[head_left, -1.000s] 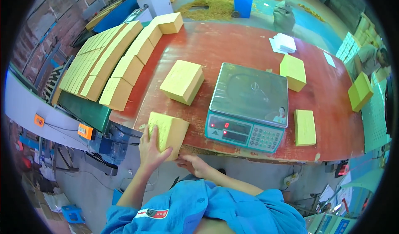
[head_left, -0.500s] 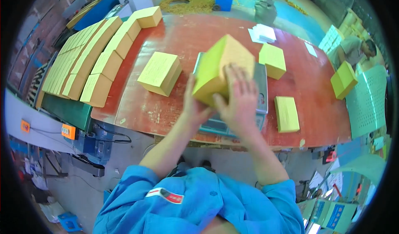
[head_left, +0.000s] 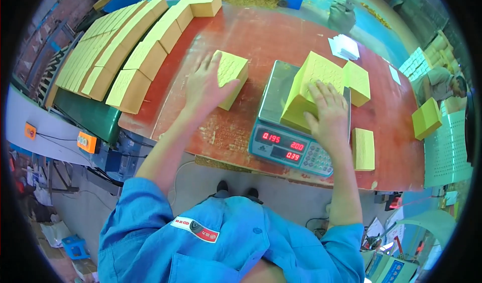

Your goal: The recorder is weighing stacks of yellow paper blocks on an electronic scale and organizing them.

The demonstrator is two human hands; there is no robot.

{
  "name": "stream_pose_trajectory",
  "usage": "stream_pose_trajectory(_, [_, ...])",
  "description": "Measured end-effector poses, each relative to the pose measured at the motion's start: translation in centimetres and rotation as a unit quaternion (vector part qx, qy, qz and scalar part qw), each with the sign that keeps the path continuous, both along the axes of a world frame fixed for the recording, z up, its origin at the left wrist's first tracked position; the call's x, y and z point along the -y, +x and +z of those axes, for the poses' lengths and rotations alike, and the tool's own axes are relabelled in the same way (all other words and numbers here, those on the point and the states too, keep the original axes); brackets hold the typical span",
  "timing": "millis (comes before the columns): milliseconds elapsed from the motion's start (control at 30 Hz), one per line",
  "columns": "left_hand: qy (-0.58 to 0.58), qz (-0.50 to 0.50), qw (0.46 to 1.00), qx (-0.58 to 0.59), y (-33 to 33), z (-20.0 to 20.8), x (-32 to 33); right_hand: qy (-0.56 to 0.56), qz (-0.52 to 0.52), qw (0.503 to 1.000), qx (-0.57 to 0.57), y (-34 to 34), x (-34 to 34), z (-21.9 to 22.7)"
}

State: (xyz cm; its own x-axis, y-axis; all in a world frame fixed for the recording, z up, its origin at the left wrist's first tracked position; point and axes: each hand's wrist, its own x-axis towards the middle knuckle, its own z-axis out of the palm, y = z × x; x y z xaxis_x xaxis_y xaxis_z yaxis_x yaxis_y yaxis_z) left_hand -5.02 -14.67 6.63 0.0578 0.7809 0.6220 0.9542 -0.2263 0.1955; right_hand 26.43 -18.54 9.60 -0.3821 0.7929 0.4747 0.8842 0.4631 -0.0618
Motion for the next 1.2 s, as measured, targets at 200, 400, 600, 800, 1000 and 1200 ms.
stream_pose_trajectory(200, [-0.312, 0.051, 0.947, -0.051, -3.9, -5.7, -3.8, 0.005, 0.021, 0.994, -0.105, -6.7, 2.0, 4.1])
stream_pose_trajectory(400, [-0.295, -0.329, 0.878, -0.185, -12.5, -2.7, 2.3, -0.109, 0.183, 0.954, -0.209, -16.6, 0.7, 2.2])
stream_pose_trajectory(600, [-0.288, -0.252, 0.917, 0.111, -18.6, -4.5, 10.4, -0.389, 0.142, 0.851, -0.321, -22.0, -4.0, -8.6])
stream_pose_trajectory(800, [-0.336, 0.041, 0.489, 0.804, -15.9, -12.3, 21.1, -0.506, 0.124, 0.806, -0.282, -25.4, 0.9, -9.1])
stream_pose_trajectory(1000, [-0.23, -0.114, 0.487, 0.835, -11.7, -12.0, 21.6, -0.412, 0.075, 0.856, -0.304, -26.3, 7.8, -10.6])
stream_pose_trajectory(1200, [-0.261, -0.091, 0.544, 0.792, -11.4, -7.8, 22.6, -0.422, 0.088, 0.789, -0.439, -23.0, 11.6, -8.5])
